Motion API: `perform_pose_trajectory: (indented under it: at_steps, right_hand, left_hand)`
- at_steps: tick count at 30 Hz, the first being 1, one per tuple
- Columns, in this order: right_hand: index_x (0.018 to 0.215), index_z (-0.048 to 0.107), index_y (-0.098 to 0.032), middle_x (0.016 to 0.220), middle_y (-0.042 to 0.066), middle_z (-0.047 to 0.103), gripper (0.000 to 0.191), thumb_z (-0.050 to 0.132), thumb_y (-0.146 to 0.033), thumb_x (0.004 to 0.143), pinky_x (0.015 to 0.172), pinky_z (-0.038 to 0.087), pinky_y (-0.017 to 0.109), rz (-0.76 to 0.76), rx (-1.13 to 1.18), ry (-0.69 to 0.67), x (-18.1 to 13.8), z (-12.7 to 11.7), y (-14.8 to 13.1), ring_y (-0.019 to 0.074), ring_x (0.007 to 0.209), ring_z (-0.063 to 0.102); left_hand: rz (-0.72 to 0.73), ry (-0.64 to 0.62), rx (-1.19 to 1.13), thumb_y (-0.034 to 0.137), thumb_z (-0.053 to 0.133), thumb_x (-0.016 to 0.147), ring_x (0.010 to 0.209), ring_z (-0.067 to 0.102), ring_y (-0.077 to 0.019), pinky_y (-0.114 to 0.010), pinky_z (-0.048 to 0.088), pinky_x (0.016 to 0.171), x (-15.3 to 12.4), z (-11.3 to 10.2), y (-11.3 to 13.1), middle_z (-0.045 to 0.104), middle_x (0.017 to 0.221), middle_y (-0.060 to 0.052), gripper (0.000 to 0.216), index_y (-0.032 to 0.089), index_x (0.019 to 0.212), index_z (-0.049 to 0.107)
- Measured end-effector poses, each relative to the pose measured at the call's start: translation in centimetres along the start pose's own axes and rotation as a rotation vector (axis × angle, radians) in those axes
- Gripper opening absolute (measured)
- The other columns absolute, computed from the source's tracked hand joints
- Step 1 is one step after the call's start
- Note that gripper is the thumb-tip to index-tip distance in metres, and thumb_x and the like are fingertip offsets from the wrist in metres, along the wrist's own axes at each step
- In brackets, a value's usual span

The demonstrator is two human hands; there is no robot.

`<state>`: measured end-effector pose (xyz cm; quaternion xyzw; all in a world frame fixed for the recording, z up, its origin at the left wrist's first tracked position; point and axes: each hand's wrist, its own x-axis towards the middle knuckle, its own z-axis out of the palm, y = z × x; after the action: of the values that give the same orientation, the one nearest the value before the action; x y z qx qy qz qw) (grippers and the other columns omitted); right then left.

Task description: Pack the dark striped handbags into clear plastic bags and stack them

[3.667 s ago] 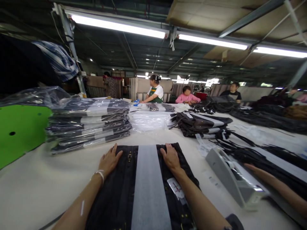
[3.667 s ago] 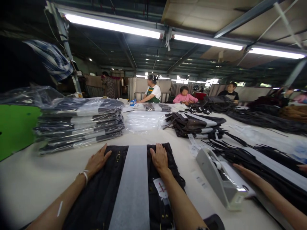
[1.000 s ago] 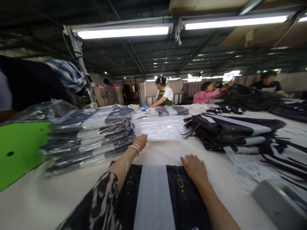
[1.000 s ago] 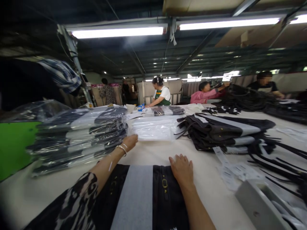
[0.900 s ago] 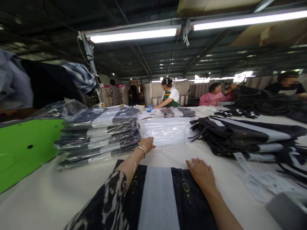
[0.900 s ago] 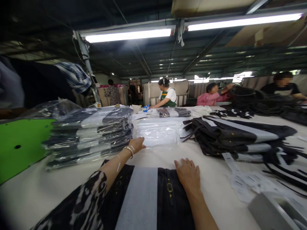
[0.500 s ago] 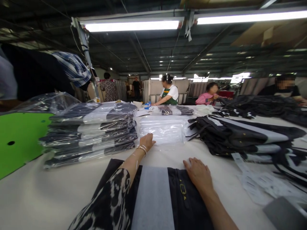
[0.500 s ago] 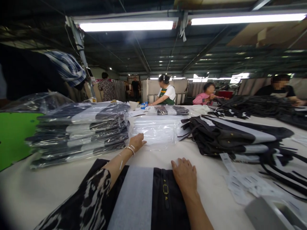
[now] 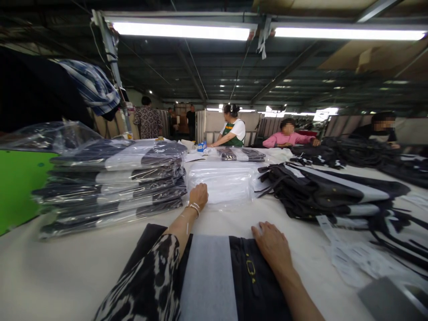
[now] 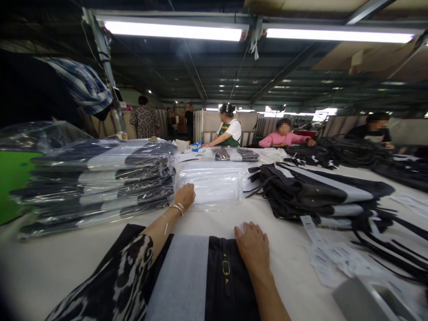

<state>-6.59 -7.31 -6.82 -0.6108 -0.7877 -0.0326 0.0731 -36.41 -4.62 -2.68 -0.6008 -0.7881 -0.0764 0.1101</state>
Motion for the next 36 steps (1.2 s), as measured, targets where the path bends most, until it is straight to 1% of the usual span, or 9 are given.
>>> perform_pose_trajectory:
  at_steps: [4, 10, 15, 20, 24, 27, 31, 34, 36]
  right_hand:
    - [0.135, 0.058, -0.015, 0.143, 0.013, 0.055, 0.052, 0.035, -0.043, 0.098, 0.111, 0.036, 0.044, 0.009, 0.027, -0.006, 0.1, 0.0, 0.0, 0.0301, 0.135, 0.046]
    - [0.132, 0.060, -0.014, 0.142, 0.012, 0.056, 0.052, 0.037, -0.044, 0.097, 0.112, 0.034, 0.044, 0.034, 0.089, -0.006, 0.1, -0.5, -0.2, 0.0303, 0.135, 0.046]
    - [0.130, 0.061, -0.015, 0.142, 0.013, 0.056, 0.050, 0.038, -0.043, 0.096, 0.112, 0.034, 0.048, 0.042, 0.122, 0.002, 0.0, -0.4, -0.2, 0.0309, 0.135, 0.046]
    - [0.134, 0.058, -0.011, 0.141, 0.016, 0.056, 0.051, 0.040, -0.040, 0.096, 0.112, 0.032, 0.053, 0.061, 0.200, 0.098, -0.2, 0.0, -0.3, 0.0317, 0.133, 0.047]
    - [0.137, 0.053, -0.008, 0.143, 0.018, 0.053, 0.049, 0.042, -0.031, 0.095, 0.116, 0.023, 0.055, 0.045, 0.265, 0.372, -0.4, -1.2, -0.4, 0.0326, 0.138, 0.042]
    - [0.145, 0.042, -0.007, 0.151, 0.019, 0.043, 0.059, 0.050, -0.027, 0.090, 0.119, 0.020, 0.052, -0.072, 0.343, 0.543, -1.2, -4.4, -1.4, 0.0313, 0.143, 0.033]
    - [0.154, 0.028, -0.017, 0.160, 0.013, 0.030, 0.082, 0.062, -0.029, 0.081, 0.110, 0.037, 0.044, -0.428, 0.435, 0.401, -4.9, -10.3, -4.5, 0.0283, 0.142, 0.036]
    - [0.140, 0.051, -0.023, 0.150, 0.010, 0.047, 0.060, 0.060, -0.021, 0.081, 0.103, 0.043, 0.039, -0.615, 0.357, 0.219, -9.0, -13.8, -6.6, 0.0274, 0.129, 0.051]
    - [0.118, 0.066, -0.022, 0.132, 0.010, 0.062, 0.036, 0.053, -0.016, 0.085, 0.097, 0.045, 0.033, -0.642, 0.303, 0.170, -11.6, -15.2, -6.9, 0.0241, 0.118, 0.059]
  left_hand:
    - [-0.008, 0.003, -0.031, 0.019, 0.046, 0.095, 0.122, 0.054, -0.0266, -0.039, 0.046, 0.098, -0.5, 0.0, 0.0, 0.058, 0.130, -0.018, 0.037, 0.014, 0.131, 0.051]
    - [-0.064, -0.085, -0.107, 0.027, 0.049, 0.096, 0.100, 0.066, -0.0254, -0.039, 0.049, 0.087, -0.1, -1.3, -0.6, 0.070, 0.102, -0.014, 0.025, 0.012, 0.102, 0.068]
    - [-0.152, 0.015, -0.214, 0.050, 0.035, 0.100, 0.096, 0.066, -0.0256, -0.031, 0.044, 0.075, 1.0, -6.3, -1.7, 0.071, 0.102, -0.016, 0.048, 0.015, 0.102, 0.068]
    - [-0.019, -0.010, -0.328, 0.051, 0.039, 0.096, 0.071, 0.063, -0.0182, -0.025, 0.039, 0.065, -1.7, -12.8, -3.4, 0.068, 0.072, -0.007, 0.051, 0.016, 0.071, 0.066]
    - [0.138, 0.059, -0.393, 0.039, 0.040, 0.095, 0.070, 0.059, -0.0151, -0.023, 0.039, 0.067, -8.3, -17.8, -5.0, 0.065, 0.073, -0.001, 0.036, 0.018, 0.082, 0.065]
    - [0.292, 0.034, -0.476, 0.036, 0.052, 0.089, 0.072, 0.055, -0.0139, -0.023, 0.037, 0.068, -15.7, -20.5, -5.6, 0.062, 0.076, 0.001, 0.024, 0.018, 0.077, 0.062]
    - [0.246, -0.105, -0.670, 0.037, 0.058, 0.086, 0.063, 0.044, -0.0104, -0.022, 0.030, 0.058, -26.1, -22.5, -3.7, 0.050, 0.064, 0.005, 0.027, 0.017, 0.068, 0.054]
    - [0.287, -0.228, -0.858, 0.038, 0.061, 0.087, 0.056, 0.036, -0.0081, -0.022, 0.026, 0.052, -32.7, -24.0, -0.5, 0.041, 0.057, 0.007, 0.031, 0.018, 0.066, 0.050]
    - [0.424, -0.334, -0.893, 0.038, 0.064, 0.086, 0.053, 0.040, -0.0081, -0.022, 0.029, 0.051, -36.7, -25.2, 1.7, 0.043, 0.056, 0.007, 0.028, 0.019, 0.068, 0.055]
